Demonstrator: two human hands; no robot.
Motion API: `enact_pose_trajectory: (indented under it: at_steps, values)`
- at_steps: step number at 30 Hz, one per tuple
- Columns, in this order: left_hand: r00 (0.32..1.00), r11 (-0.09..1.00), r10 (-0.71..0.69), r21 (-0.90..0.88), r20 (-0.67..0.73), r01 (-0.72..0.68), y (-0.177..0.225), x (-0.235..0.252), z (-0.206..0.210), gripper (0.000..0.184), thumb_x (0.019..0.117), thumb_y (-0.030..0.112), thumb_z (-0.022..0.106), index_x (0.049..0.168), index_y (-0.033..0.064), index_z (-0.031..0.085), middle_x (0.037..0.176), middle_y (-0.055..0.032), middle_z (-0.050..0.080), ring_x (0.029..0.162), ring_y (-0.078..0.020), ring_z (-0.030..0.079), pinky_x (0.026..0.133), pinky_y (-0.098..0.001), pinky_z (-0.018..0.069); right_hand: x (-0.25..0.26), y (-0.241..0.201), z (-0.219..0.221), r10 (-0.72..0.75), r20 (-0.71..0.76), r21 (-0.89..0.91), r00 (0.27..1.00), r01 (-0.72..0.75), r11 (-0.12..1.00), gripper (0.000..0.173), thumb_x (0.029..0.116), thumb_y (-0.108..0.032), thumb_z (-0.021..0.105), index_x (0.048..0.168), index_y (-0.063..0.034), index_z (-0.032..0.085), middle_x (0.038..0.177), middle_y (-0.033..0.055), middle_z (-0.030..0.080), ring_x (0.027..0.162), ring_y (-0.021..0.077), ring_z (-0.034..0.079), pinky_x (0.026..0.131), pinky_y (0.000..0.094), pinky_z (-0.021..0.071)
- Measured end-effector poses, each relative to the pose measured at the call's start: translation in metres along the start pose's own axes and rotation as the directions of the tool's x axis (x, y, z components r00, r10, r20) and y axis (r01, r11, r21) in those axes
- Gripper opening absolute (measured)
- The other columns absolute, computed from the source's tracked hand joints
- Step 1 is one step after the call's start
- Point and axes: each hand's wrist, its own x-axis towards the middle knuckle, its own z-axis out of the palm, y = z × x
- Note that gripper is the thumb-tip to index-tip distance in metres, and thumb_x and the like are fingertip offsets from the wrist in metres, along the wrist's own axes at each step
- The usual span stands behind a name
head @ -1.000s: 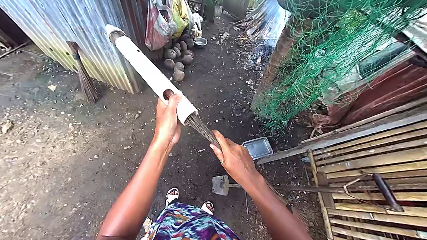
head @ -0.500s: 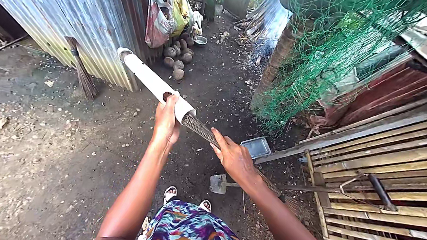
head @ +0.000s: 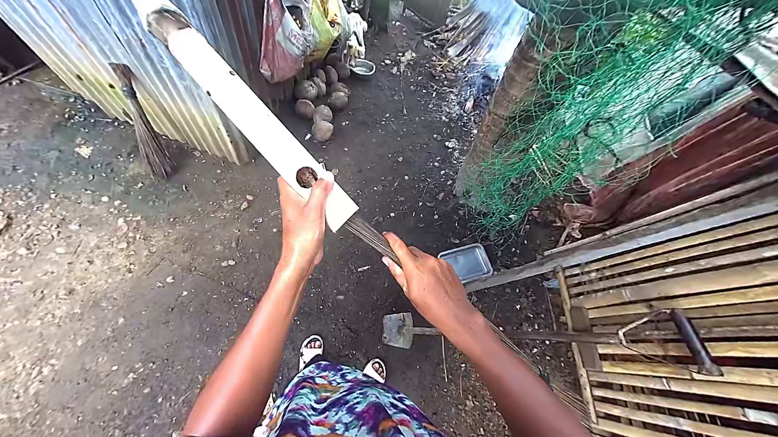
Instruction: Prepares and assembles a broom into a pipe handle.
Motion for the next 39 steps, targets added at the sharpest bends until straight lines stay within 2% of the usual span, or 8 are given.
enact_pose_trajectory:
  at_steps: [13, 18, 20, 27, 31, 34, 36, 39]
  values:
    - [0.989, 0.983, 0.134, 0.136, -0.063, -0.125, -0.032, -0.011, 0.008, 0.077, 0.0888, 0.016, 0.071, 0.151, 0.0081, 0.027, 0.126, -0.0105, 0.057, 0.106, -0.0154, 0.065, 0.089, -0.0356, 0.0577, 0.032, -0.037, 0.004, 0.225, 0.230, 0.030, 0.947, -0.238, 0.971, 0.051, 0.1110, -0.042, 0.036, 0.131, 0.0007, 0.054, 0.094, 0.0211, 0.071, 0.090, 0.0405, 0.073, 0.076, 0.0521, 0.0577]
    - [0.989, 0.986, 0.142, 0.080, 0.031, -0.144, -0.035, -0.010, -0.002, 0.082, 0.0819, 0.012, 0.070, 0.149, 0.0083, 0.024, 0.115, -0.0086, 0.060, 0.095, -0.0164, 0.069, 0.082, -0.0376, 0.0617, 0.039, -0.037, 0.001, -0.035, 0.459, 0.440, 0.888, -0.193, 0.877, 0.048, 0.1106, -0.039, 0.041, 0.131, 0.0036, 0.051, 0.092, 0.0192, 0.065, 0.087, 0.0322, 0.067, 0.082, 0.0478, 0.0545]
    - [0.971, 0.986, 0.163, 0.017, 0.176, -0.168, -0.041, -0.006, -0.011, 0.078, 0.0819, 0.013, 0.070, 0.145, 0.0064, 0.026, 0.109, -0.0059, 0.064, 0.089, -0.0167, 0.071, 0.079, -0.0367, 0.0630, 0.038, -0.029, 0.003, -0.119, 0.408, 0.553, 0.905, -0.141, 0.821, 0.045, 0.1101, -0.038, 0.043, 0.126, 0.0024, 0.054, 0.085, 0.0125, 0.060, 0.076, 0.0229, 0.060, 0.076, 0.0409, 0.0516]
    - [0.960, 0.985, 0.164, -0.096, 0.227, -0.146, -0.057, -0.007, -0.011, 0.072, 0.0821, 0.011, 0.071, 0.141, 0.0059, 0.029, 0.109, -0.0056, 0.067, 0.091, -0.0188, 0.072, 0.083, -0.0378, 0.0632, 0.023, -0.035, 0.028, 0.169, -0.051, 0.247, 0.984, -0.152, 0.957, 0.039, 0.1057, -0.028, 0.051, 0.122, 0.0055, 0.061, 0.079, 0.0182, 0.070, 0.074, 0.0371, 0.073, 0.067, 0.0503, 0.0589]
    - [0.939, 0.988, 0.153, -0.060, 0.307, -0.142, -0.052, -0.006, -0.018, 0.076, 0.0809, 0.010, 0.072, 0.142, 0.0056, 0.027, 0.107, -0.0052, 0.067, 0.088, -0.0181, 0.072, 0.080, -0.0365, 0.0638, 0.030, -0.041, 0.009, 0.127, 0.383, 0.409, 0.915, -0.291, 0.865, 0.045, 0.1104, -0.034, 0.042, 0.134, 0.0022, 0.054, 0.091, 0.0181, 0.068, 0.087, 0.0329, 0.069, 0.082, 0.0494, 0.0551]
    - [0.903, 0.988, 0.151, -0.097, 0.403, -0.122, -0.050, -0.001, -0.026, 0.073, 0.0811, 0.019, 0.077, 0.138, 0.0092, 0.032, 0.104, -0.0033, 0.068, 0.086, -0.0182, 0.072, 0.079, -0.0368, 0.0639, 0.031, -0.031, 0.002, -0.116, 0.573, 0.663, 0.811, -0.376, 0.648, 0.032, 0.1106, -0.037, 0.042, 0.107, -0.0071, 0.052, 0.067, 0.0003, 0.044, 0.050, 0.0112, 0.045, 0.048, 0.0278, 0.0437]
    - [0.883, 0.984, 0.156, -0.146, 0.444, -0.100, -0.052, 0.004, -0.031, 0.078, 0.0811, 0.033, 0.082, 0.139, 0.0115, 0.034, 0.106, -0.0026, 0.069, 0.087, -0.0188, 0.072, 0.079, -0.0372, 0.0640, 0.029, -0.020, 0.002, -0.202, 0.571, 0.757, 0.796, -0.415, 0.505, 0.028, 0.1106, -0.035, 0.041, 0.103, -0.0096, 0.050, 0.061, -0.0052, 0.038, 0.042, 0.0044, 0.038, 0.040, 0.0207, 0.0384]
    - [0.903, 0.979, 0.148, -0.192, 0.403, -0.074, -0.055, 0.008, -0.030, 0.077, 0.0826, 0.039, 0.081, 0.139, 0.0125, 0.036, 0.109, -0.0031, 0.068, 0.091, -0.0199, 0.072, 0.083, -0.0399, 0.0632, 0.027, -0.015, -0.002, 0.000, 0.391, 0.592, 0.921, -0.251, 0.766, 0.039, 0.1099, -0.038, 0.042, 0.121, -0.0041, 0.058, 0.078, 0.0073, 0.056, 0.067, 0.0180, 0.056, 0.065, 0.0364, 0.0494]
